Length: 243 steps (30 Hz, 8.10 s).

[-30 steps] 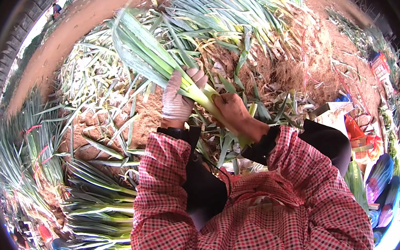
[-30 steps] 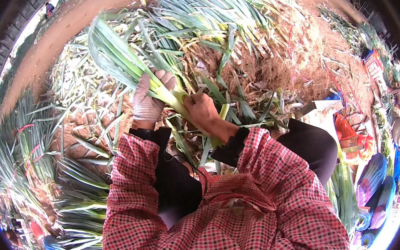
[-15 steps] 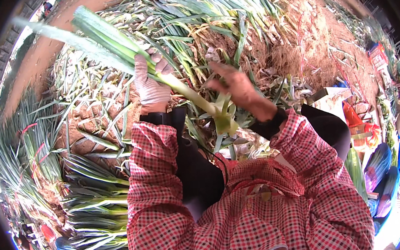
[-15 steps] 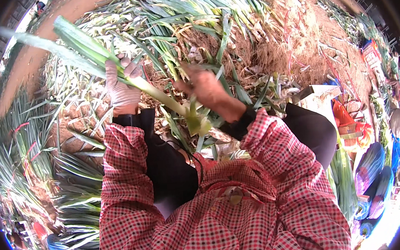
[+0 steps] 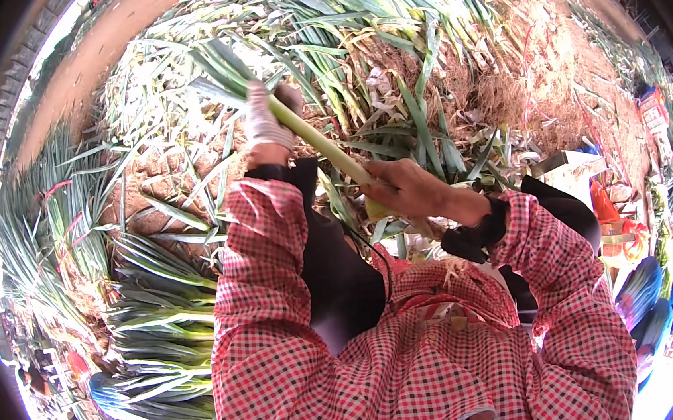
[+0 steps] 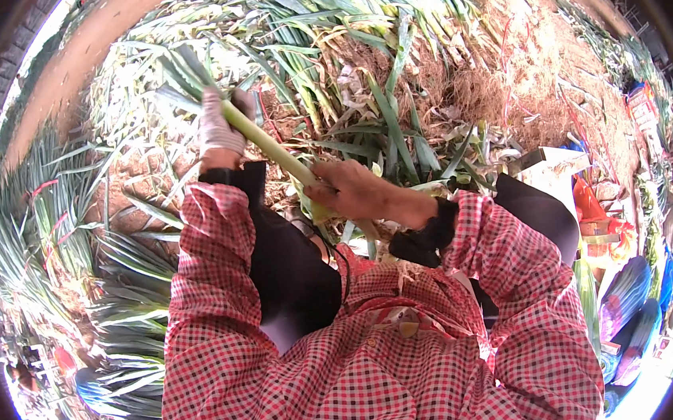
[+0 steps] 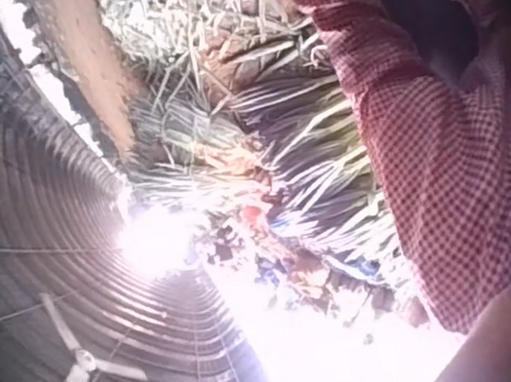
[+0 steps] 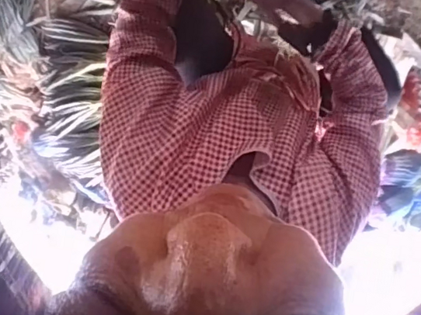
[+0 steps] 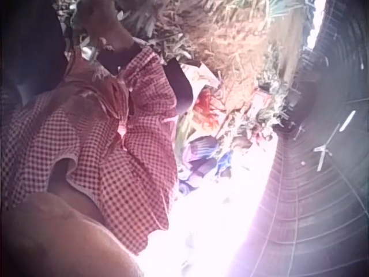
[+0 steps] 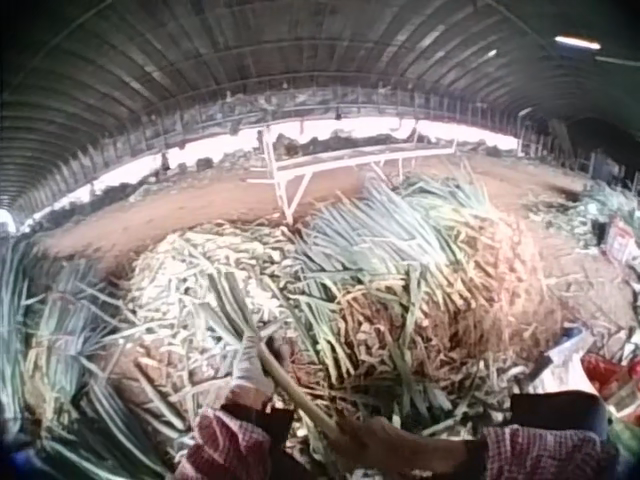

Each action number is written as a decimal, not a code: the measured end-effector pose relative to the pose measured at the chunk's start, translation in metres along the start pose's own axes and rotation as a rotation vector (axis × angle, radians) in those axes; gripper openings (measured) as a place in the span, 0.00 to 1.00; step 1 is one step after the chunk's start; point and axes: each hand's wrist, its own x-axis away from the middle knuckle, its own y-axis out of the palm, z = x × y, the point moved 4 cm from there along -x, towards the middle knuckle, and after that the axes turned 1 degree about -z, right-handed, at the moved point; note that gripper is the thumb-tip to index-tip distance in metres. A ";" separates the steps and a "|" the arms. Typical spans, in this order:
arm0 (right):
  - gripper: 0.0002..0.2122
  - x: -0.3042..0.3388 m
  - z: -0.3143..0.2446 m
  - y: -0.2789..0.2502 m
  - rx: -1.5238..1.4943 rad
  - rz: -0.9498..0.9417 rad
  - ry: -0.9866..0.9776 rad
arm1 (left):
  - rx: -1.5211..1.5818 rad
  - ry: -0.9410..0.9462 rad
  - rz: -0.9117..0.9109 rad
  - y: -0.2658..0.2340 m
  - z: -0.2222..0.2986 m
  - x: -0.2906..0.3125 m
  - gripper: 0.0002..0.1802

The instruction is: Peeling the outer layers of harvested leeks and sorting them.

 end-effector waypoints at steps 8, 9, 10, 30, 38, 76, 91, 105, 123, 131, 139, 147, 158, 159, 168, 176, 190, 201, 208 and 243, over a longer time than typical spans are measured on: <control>0.17 0.016 -0.018 0.002 0.247 0.012 0.032 | -0.056 -0.138 -0.153 -0.008 -0.005 -0.010 0.20; 0.16 0.023 -0.018 0.002 0.279 0.003 0.026 | -0.054 -0.107 -0.173 -0.012 0.001 -0.014 0.21; 0.16 0.030 -0.019 0.002 0.310 -0.007 0.020 | -0.053 -0.075 -0.192 -0.016 0.007 -0.017 0.22; 0.23 0.206 0.014 -0.035 0.236 0.003 0.452 | 0.015 0.422 0.304 -0.125 0.130 -0.064 0.21; 0.23 0.014 -0.037 -0.049 0.735 0.634 -0.245 | 0.070 0.424 -0.005 -0.005 0.064 -0.004 0.15; 0.17 0.004 0.000 -0.063 0.707 0.693 -0.206 | 0.293 0.438 -0.943 0.051 0.086 0.039 0.23; 0.09 0.004 0.009 -0.042 0.574 0.527 -0.436 | 0.281 0.378 -0.855 0.052 0.091 0.049 0.23; 0.07 0.006 0.019 -0.029 0.414 0.449 -0.106 | 0.204 0.388 -0.816 0.071 0.076 0.060 0.21; 0.06 0.013 0.025 -0.020 -0.236 0.170 0.127 | 0.354 0.211 -1.114 0.072 0.083 0.067 0.25; 0.09 0.019 0.013 -0.038 0.447 0.720 -0.086 | 0.050 0.308 0.063 0.043 0.056 0.043 0.33; 0.09 0.008 0.044 -0.037 0.118 0.610 0.295 | 0.148 0.294 -0.287 0.035 0.058 0.030 0.21; 0.12 0.018 0.043 -0.025 -0.319 0.550 0.135 | 0.350 0.282 -0.547 0.043 0.074 0.034 0.20; 0.16 0.020 0.025 -0.029 -0.442 0.406 0.230 | 0.474 0.138 -0.932 0.056 0.083 0.044 0.20; 0.16 0.020 0.025 -0.028 -0.502 0.385 0.246 | 0.492 0.119 -0.972 0.058 0.084 0.046 0.21; 0.15 0.033 0.010 -0.026 -1.006 -0.022 0.180 | 0.581 0.074 -0.956 0.053 0.089 0.047 0.24; 0.08 0.021 0.031 -0.060 -0.079 0.573 0.097 | -0.024 0.118 0.205 0.005 0.051 0.009 0.23; 0.14 0.033 0.030 -0.037 -0.167 0.487 0.312 | 0.309 0.145 -0.991 0.060 0.082 0.044 0.25; 0.09 0.035 0.028 -0.015 -0.852 0.302 0.476 | 0.434 0.141 -1.190 0.077 0.089 0.068 0.22; 0.11 0.046 0.044 0.035 -1.195 -0.390 0.612 | 0.632 0.117 -1.235 0.079 0.087 0.074 0.21; 0.31 -0.017 0.099 -0.001 -0.499 0.124 0.195 | 0.298 0.188 -0.022 0.023 -0.037 0.017 0.07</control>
